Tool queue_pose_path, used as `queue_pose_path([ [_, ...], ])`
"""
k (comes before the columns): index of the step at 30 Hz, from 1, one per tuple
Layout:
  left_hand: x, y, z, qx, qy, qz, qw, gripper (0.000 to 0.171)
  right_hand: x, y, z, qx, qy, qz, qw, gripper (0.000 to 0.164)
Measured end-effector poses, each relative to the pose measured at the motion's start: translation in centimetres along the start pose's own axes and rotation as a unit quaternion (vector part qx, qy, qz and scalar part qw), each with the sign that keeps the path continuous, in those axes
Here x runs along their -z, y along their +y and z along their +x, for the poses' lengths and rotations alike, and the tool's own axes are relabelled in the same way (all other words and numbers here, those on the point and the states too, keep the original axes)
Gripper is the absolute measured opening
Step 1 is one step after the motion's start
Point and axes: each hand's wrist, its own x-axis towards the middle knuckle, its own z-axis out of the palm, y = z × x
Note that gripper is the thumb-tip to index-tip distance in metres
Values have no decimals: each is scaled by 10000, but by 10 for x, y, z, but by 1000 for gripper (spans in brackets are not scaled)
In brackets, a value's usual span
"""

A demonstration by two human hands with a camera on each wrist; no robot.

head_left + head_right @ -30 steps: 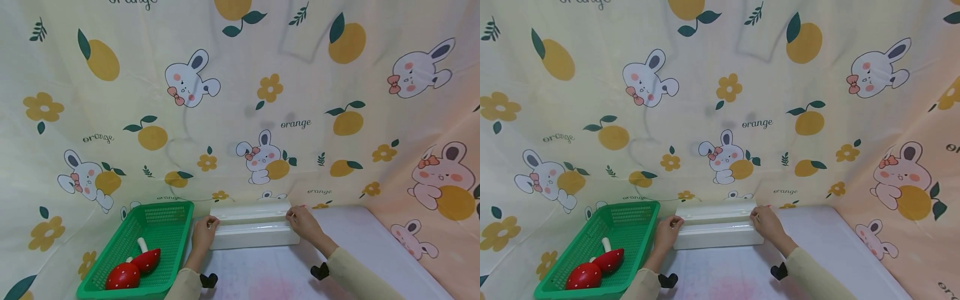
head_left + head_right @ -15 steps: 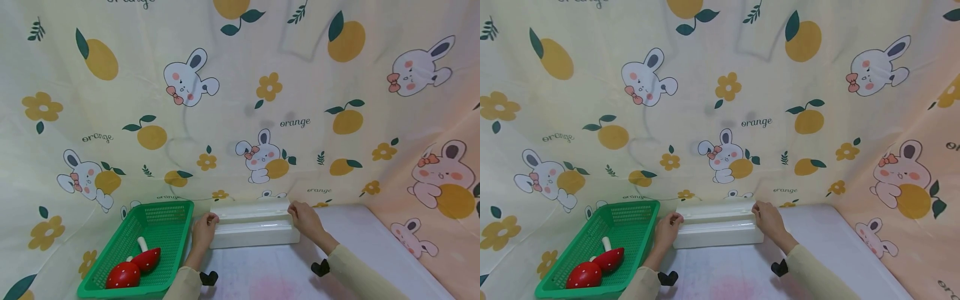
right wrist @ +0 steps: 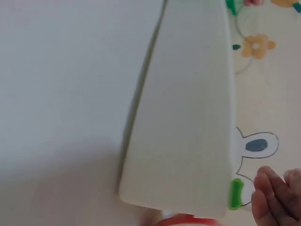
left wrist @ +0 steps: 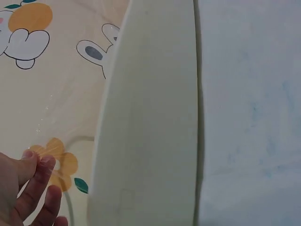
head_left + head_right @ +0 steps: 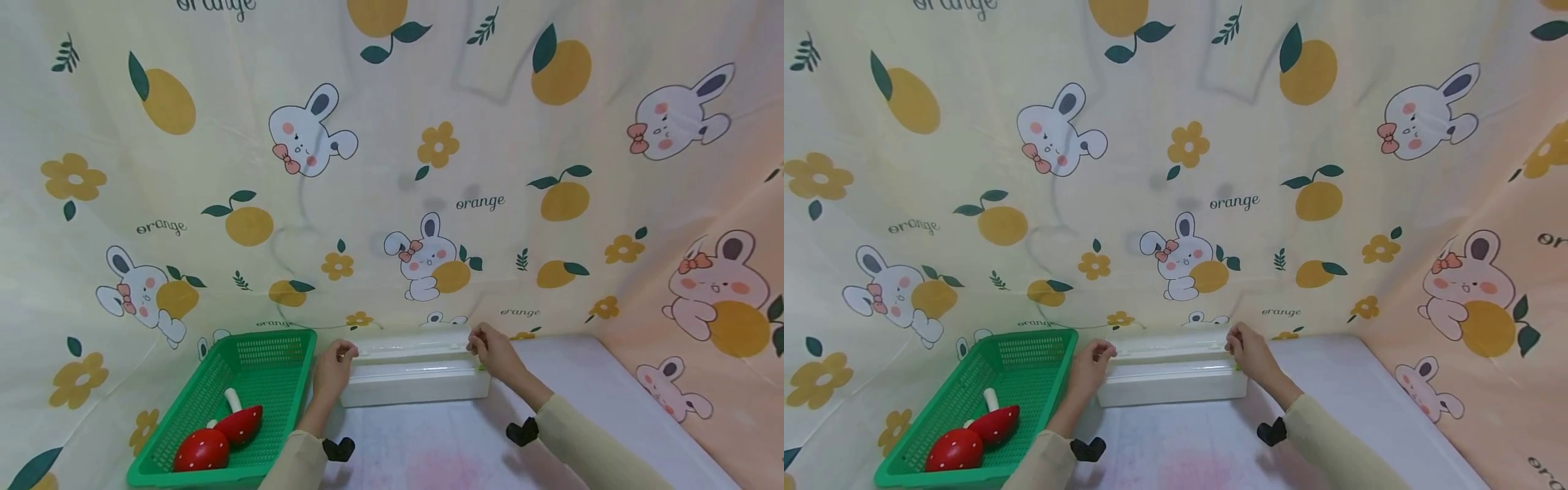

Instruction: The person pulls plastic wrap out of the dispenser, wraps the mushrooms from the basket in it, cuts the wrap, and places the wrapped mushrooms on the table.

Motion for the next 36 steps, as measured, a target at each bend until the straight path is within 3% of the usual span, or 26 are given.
queue_pose_path([
  [6, 1, 5, 2, 112, -58, -388, 9992, 8, 4, -6, 4, -624, -174, 1012, 9928, 10],
  [10, 3, 10, 3, 79, -70, -760, 9971, 8, 8, -8, 5, -804, -205, 1281, 9883, 16],
  [14, 6, 14, 4, -146, -41, -990, 9950, 7, 13, -11, 5, -700, -283, 1269, 9890, 22],
  [19, 10, 16, 7, -222, -10, -873, 9959, 6, 17, -16, 5, -290, -480, 902, 9943, 34],
  [26, 16, 23, 12, -167, -148, -765, 9968, 7, 20, -23, 5, -226, -138, 670, 9974, 13],
  [36, 28, 29, 19, -459, -210, -1058, 9931, 8, 28, -34, 8, -192, 210, 795, 9964, 11],
])
